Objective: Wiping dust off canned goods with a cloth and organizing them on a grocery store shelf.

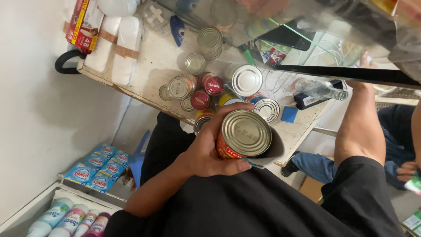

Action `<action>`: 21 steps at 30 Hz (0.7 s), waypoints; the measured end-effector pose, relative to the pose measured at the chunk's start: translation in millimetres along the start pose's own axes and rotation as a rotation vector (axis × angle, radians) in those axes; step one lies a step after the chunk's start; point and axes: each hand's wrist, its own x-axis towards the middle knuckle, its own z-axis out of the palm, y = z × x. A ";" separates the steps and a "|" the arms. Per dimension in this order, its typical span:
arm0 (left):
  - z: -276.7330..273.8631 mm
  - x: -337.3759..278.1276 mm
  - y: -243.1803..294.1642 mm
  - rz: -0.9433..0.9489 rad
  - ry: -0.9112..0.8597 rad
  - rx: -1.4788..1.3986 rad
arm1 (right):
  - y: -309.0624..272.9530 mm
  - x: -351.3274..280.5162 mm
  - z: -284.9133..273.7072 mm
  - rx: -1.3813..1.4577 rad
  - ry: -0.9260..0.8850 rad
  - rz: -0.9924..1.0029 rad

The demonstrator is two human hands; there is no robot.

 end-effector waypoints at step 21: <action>9.7 12.5 -0.9 -0.029 -0.005 0.026 | -35.7 -77.1 -23.0 -0.103 0.254 -0.421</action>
